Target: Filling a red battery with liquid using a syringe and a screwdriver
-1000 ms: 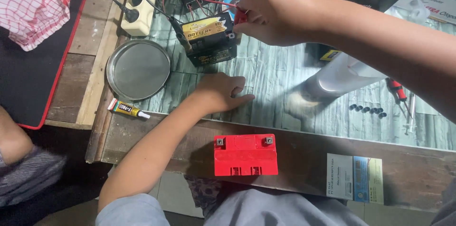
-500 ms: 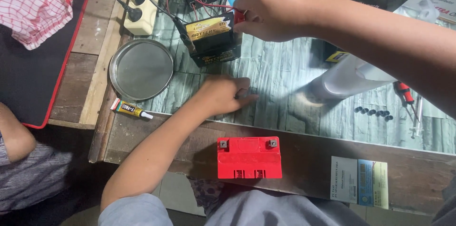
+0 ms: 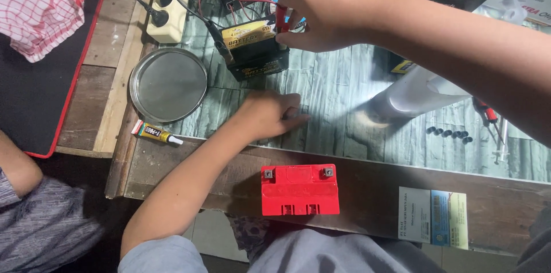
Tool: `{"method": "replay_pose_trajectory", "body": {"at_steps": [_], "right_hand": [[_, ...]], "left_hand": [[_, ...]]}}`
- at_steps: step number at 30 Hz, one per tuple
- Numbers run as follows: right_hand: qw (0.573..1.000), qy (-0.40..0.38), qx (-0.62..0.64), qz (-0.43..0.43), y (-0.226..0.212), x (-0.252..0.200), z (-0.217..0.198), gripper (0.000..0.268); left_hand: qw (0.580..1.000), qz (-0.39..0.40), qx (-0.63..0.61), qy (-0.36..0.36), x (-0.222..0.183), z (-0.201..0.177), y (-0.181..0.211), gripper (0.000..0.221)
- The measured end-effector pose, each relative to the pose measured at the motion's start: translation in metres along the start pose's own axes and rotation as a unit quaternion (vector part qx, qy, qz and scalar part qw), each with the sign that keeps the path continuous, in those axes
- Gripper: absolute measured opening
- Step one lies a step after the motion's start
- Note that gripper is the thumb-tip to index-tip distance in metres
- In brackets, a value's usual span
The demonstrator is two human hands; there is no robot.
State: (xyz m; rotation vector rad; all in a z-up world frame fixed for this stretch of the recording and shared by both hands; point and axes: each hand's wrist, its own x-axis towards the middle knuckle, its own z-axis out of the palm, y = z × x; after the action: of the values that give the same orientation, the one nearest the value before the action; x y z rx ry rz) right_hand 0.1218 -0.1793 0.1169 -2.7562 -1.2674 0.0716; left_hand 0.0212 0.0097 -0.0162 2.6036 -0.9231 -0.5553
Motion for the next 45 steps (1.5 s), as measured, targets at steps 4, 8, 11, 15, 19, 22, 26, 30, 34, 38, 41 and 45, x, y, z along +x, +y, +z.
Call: {"method": "replay_pose_trajectory", "body": {"at_steps": [4, 8, 11, 15, 19, 22, 26, 30, 34, 38, 41, 45], "right_hand": [[0.998, -0.043, -0.032, 0.040, -0.011, -0.006, -0.011, 0.057], [0.992, -0.005, -0.119, 0.052, -0.034, -0.043, -0.045, 0.087], [0.968, 0.047, -0.244, 0.028, -0.066, -0.092, -0.064, 0.080], [0.980, 0.142, 0.092, -0.108, -0.104, -0.157, -0.033, 0.049], [0.963, 0.052, 0.262, -0.047, -0.117, -0.205, 0.039, 0.089], [0.941, 0.065, 0.331, 0.012, -0.126, -0.223, 0.077, 0.098], [0.928, 0.129, 0.344, 0.057, -0.137, -0.227, 0.099, 0.087], [0.908, 0.183, 0.374, 0.055, -0.134, -0.228, 0.115, 0.068], [0.908, 0.183, 0.375, 0.037, -0.127, -0.232, 0.106, 0.062], [0.905, 0.191, 0.375, 0.065, -0.115, -0.253, 0.107, 0.070], [0.899, 0.183, 0.381, 0.117, -0.104, -0.276, 0.103, 0.070], [0.883, 0.187, 0.389, 0.183, -0.089, -0.302, 0.101, 0.074]], "left_hand": [[0.991, -0.089, 0.043, -0.086, 0.001, -0.021, 0.019, 0.042], [0.998, -0.061, -0.009, -0.003, -0.006, -0.009, 0.008, 0.043], [0.992, 0.014, -0.079, 0.096, -0.009, -0.009, 0.007, 0.045], [0.998, -0.032, -0.038, 0.039, -0.006, -0.016, 0.011, 0.040], [0.997, -0.031, -0.063, 0.036, -0.010, -0.019, 0.015, 0.043], [0.998, -0.017, -0.042, 0.054, -0.009, -0.013, 0.014, 0.041], [0.995, 0.023, -0.059, 0.079, -0.008, -0.006, 0.011, 0.040], [0.988, 0.066, -0.083, 0.111, -0.009, -0.008, 0.010, 0.040], [0.985, 0.091, -0.080, 0.122, -0.008, -0.001, 0.002, 0.037], [0.988, 0.018, -0.081, 0.131, -0.008, 0.000, 0.005, 0.041], [0.988, 0.015, -0.075, 0.135, -0.009, 0.002, 0.005, 0.041], [0.977, 0.021, -0.168, 0.131, -0.006, 0.004, 0.006, 0.038]]}}
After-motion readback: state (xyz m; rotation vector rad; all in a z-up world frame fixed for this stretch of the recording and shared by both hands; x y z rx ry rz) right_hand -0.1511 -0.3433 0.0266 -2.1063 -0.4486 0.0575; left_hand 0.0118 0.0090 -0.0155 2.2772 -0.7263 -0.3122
